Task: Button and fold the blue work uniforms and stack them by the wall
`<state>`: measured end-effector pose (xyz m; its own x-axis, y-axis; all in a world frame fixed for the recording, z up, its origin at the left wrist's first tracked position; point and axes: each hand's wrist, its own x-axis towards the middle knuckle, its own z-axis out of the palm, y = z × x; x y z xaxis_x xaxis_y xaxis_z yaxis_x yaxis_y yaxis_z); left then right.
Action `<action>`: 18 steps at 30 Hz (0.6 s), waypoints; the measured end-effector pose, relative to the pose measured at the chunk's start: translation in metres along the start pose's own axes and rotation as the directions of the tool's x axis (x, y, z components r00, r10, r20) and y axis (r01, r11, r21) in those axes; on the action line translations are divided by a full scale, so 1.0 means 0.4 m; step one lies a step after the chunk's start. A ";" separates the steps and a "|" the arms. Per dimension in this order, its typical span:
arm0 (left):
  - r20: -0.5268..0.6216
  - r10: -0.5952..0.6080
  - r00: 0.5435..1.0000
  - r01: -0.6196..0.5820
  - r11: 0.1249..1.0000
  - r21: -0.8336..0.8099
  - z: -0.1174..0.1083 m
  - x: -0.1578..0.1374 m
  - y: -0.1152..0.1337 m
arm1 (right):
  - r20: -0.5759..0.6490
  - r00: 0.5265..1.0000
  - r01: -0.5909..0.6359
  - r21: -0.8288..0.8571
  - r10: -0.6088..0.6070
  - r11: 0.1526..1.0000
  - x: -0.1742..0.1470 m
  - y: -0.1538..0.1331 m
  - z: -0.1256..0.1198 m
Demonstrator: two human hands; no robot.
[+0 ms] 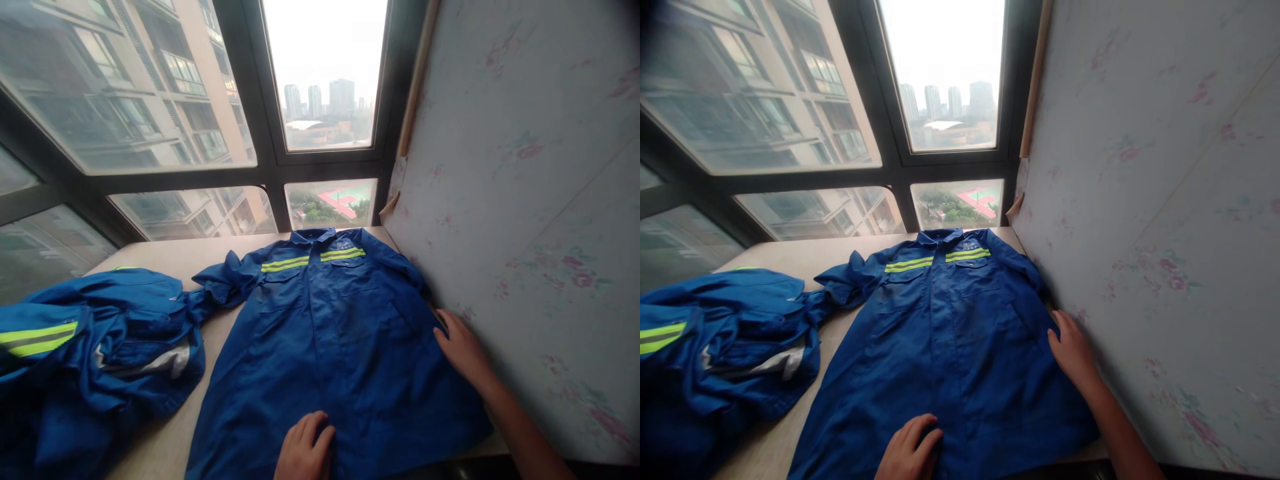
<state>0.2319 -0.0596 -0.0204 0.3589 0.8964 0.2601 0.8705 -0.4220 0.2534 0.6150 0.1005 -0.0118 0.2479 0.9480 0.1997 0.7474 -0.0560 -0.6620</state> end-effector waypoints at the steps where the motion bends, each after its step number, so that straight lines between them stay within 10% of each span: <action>1: 0.044 -0.005 0.999 0.006 1.000 -0.015 -0.010 0.005 -0.007 | -0.028 0.997 -0.065 0.062 0.067 0.996 0.025 0.003 0.009; 5: 0.223 -0.075 0.972 0.099 0.990 -0.097 -0.081 0.105 0.000 | 0.168 0.902 -0.428 0.475 0.399 0.769 0.118 -0.023 0.041; 8: 0.131 -0.119 0.984 0.131 0.987 -0.092 -0.100 0.210 0.001 | 0.461 0.804 -0.592 0.570 0.375 0.569 0.154 -0.058 0.061; 12: 0.008 -0.151 0.988 0.151 0.988 0.036 -0.029 0.296 -0.046 | 0.458 0.828 -0.528 0.447 0.323 0.722 0.184 -0.093 0.067; 18: 0.005 -0.149 0.989 0.147 0.980 0.134 0.094 0.273 -0.136 | 0.080 0.974 -0.222 0.182 0.210 0.958 0.299 -0.204 -0.058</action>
<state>0.2364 0.0663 -0.0408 0.2272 0.9498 0.2150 0.9509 -0.2640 0.1614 0.5980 0.2111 0.0829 0.3493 0.9370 -0.0029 0.5484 -0.2069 -0.8102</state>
